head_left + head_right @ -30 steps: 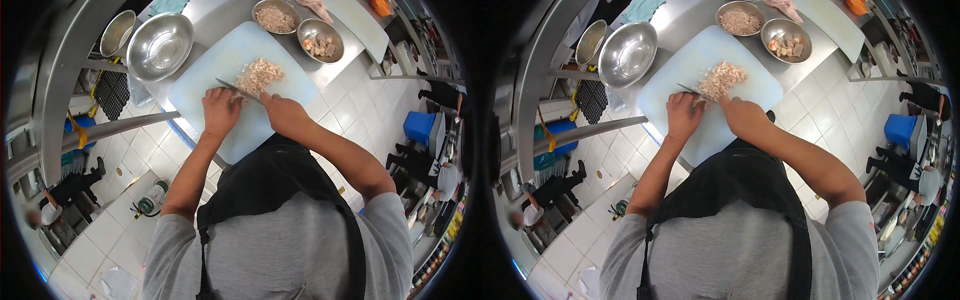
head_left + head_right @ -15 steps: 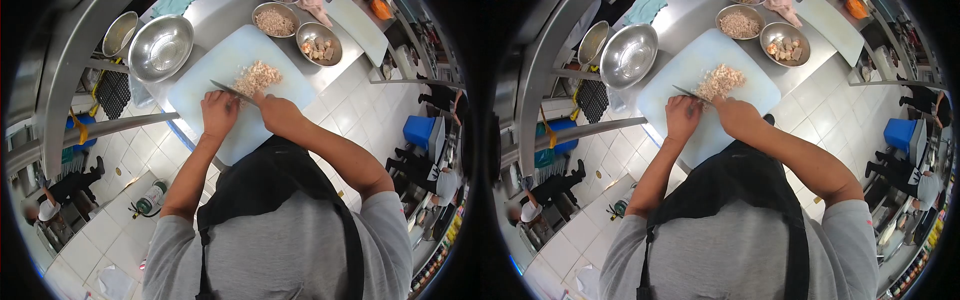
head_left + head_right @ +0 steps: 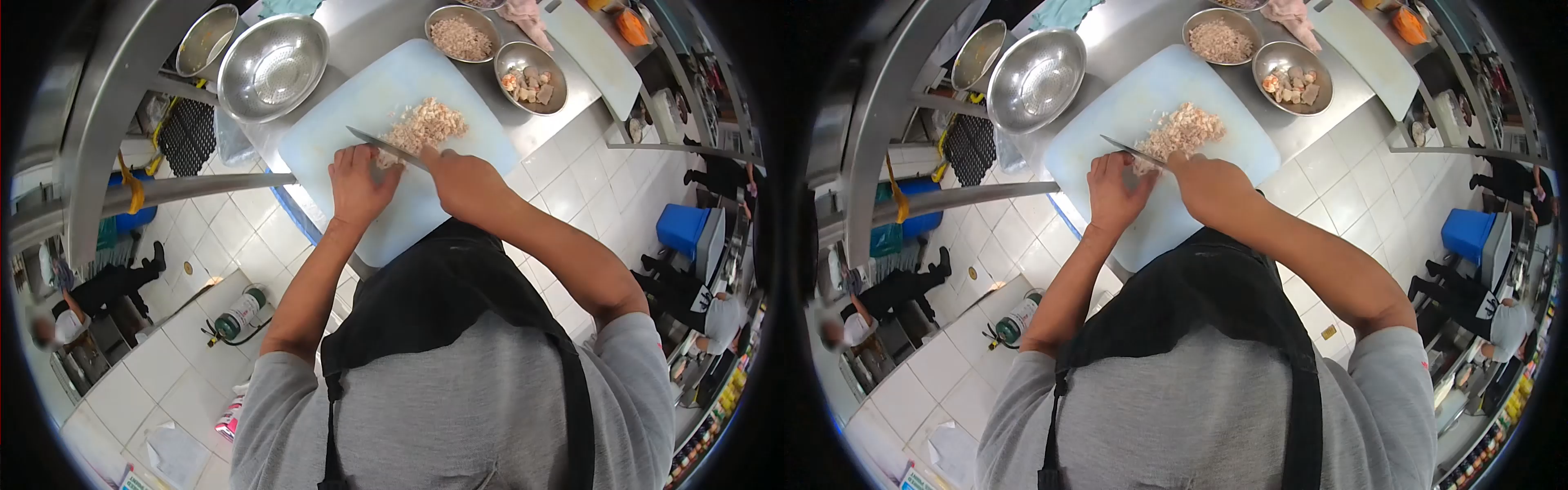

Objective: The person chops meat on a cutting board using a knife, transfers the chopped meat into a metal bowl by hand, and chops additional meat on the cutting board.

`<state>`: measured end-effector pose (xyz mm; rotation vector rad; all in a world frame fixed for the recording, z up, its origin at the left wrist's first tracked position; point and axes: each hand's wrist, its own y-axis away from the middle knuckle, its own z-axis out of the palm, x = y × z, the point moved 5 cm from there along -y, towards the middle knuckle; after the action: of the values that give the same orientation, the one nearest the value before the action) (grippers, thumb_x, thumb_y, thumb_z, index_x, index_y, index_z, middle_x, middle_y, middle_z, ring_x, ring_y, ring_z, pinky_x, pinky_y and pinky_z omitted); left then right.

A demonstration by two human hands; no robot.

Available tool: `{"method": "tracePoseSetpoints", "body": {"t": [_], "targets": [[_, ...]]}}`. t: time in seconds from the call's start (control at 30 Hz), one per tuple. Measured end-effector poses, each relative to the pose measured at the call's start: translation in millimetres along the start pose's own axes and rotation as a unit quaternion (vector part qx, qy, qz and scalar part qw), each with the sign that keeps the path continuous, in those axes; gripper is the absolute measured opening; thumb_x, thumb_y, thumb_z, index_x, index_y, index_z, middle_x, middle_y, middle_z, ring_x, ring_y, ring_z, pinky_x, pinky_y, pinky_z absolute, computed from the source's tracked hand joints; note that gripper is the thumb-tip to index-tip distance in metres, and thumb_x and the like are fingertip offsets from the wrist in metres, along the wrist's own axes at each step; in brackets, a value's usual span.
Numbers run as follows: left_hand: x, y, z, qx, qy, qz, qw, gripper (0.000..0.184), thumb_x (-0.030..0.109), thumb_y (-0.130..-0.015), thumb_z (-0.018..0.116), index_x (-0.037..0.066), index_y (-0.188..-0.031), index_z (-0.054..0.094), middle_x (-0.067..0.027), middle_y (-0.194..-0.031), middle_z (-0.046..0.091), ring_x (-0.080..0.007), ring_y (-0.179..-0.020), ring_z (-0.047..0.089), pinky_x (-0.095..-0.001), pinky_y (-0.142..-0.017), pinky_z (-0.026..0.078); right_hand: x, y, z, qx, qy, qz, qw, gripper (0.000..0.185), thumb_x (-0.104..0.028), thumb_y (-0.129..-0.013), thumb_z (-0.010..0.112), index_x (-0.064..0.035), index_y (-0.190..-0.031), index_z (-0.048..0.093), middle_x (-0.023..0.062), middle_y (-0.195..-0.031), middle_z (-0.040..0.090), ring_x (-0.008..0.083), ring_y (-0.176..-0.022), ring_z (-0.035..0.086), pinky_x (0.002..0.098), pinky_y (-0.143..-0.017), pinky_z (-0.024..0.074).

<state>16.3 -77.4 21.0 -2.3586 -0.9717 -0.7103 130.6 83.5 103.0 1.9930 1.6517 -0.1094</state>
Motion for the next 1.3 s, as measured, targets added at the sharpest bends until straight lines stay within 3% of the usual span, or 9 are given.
{"method": "tracePoseSetpoints", "body": {"t": [0.1, 0.2, 0.4, 0.6, 0.77, 0.97, 1.2, 1.3], "targets": [[8, 2, -2, -0.048, -0.049, 0.015, 0.998, 0.032, 0.028, -0.083, 0.089, 0.011, -0.105, 0.073, -0.0041, -0.107, 0.069, -0.0311, -0.113, 0.060, -0.0483, -0.093, 0.043, 10, 1, 30, 0.017, -0.008, 0.013, 1.000, 0.023, -0.006, -0.100, 0.055, -0.0005, -0.123, 0.055, 0.0269, -0.100, 0.072, 0.0431, -0.088, 0.077, 0.0522, -0.074, 0.0621], [5, 4, 2, -0.040, -0.059, 0.022, 0.997, 0.037, 0.029, -0.081, 0.091, 0.011, -0.108, 0.074, -0.0051, -0.108, 0.070, -0.0316, -0.117, 0.060, -0.0483, -0.095, 0.045, 7, -9, 21, 0.024, 0.001, -0.021, 0.999, 0.024, -0.005, -0.100, 0.056, -0.0002, -0.124, 0.055, 0.0267, -0.100, 0.072, 0.0442, -0.087, 0.077, 0.0528, -0.074, 0.0619], [-2, 11, 5, -0.038, -0.049, 0.022, 0.998, 0.037, 0.030, -0.082, 0.091, 0.011, -0.110, 0.076, -0.0042, -0.109, 0.070, -0.0310, -0.117, 0.060, -0.0477, -0.094, 0.045, 7, 6, 23, -0.010, 0.016, 0.004, 1.000, 0.024, -0.004, -0.100, 0.055, 0.0002, -0.124, 0.056, 0.0261, -0.099, 0.072, 0.0434, -0.087, 0.077, 0.0527, -0.074, 0.0620], [8, 10, -2, -0.017, -0.042, 0.025, 0.999, 0.035, 0.031, -0.082, 0.090, 0.011, -0.108, 0.077, -0.0024, -0.104, 0.070, -0.0297, -0.115, 0.061, -0.0483, -0.095, 0.042, -1, -4, -1, -0.013, 0.032, -0.037, 0.999, 0.027, -0.003, -0.099, 0.057, 0.0009, -0.125, 0.055, 0.0265, -0.099, 0.071, 0.0438, -0.085, 0.077, 0.0524, -0.074, 0.0622], [5, 19, 0, -0.027, -0.061, 0.029, 0.997, 0.036, 0.031, -0.083, 0.089, 0.012, -0.111, 0.076, -0.0034, -0.109, 0.071, -0.0307, -0.117, 0.061, -0.0481, -0.096, 0.044, 6, 6, 30, 0.003, 0.019, -0.028, 0.999, 0.026, -0.004, -0.098, 0.057, 0.0006, -0.124, 0.055, 0.0255, -0.097, 0.071, 0.0433, -0.084, 0.077, 0.0526, -0.073, 0.0619], [6, 20, 1, -0.002, -0.053, 0.017, 0.998, 0.032, 0.029, -0.083, 0.089, 0.012, -0.107, 0.076, -0.0033, -0.108, 0.071, -0.0306, -0.116, 0.061, -0.0475, -0.095, 0.044, 1, 4, 3, 0.009, 0.015, -0.052, 0.999, 0.026, -0.005, -0.099, 0.057, 0.0009, -0.124, 0.055, 0.0263, -0.097, 0.070, 0.0434, -0.084, 0.076, 0.0525, -0.070, 0.0615], [6, 23, 3, -0.012, -0.069, 0.028, 0.997, 0.028, 0.027, -0.085, 0.090, 0.013, -0.106, 0.078, -0.0035, -0.106, 0.070, -0.0298, -0.114, 0.061, -0.0469, -0.093, 0.044, 3, -8, 22, 0.013, 0.017, -0.068, 0.997, 0.026, -0.005, -0.099, 0.056, -0.0002, -0.125, 0.056, 0.0272, -0.098, 0.070, 0.0426, -0.085, 0.076, 0.0533, -0.070, 0.0610], [5, 26, 2, 0.004, -0.068, 0.018, 0.997, 0.030, 0.029, -0.084, 0.091, 0.014, -0.106, 0.078, -0.0030, -0.105, 0.070, -0.0299, -0.113, 0.061, -0.0463, -0.093, 0.043, -2, 1, 2, -0.018, 0.009, -0.046, 0.999, 0.033, 0.002, -0.093, 0.059, 0.0002, -0.125, 0.052, 0.0275, -0.100, 0.070, 0.0469, -0.086, 0.074, 0.0561, -0.074, 0.0594]]}}
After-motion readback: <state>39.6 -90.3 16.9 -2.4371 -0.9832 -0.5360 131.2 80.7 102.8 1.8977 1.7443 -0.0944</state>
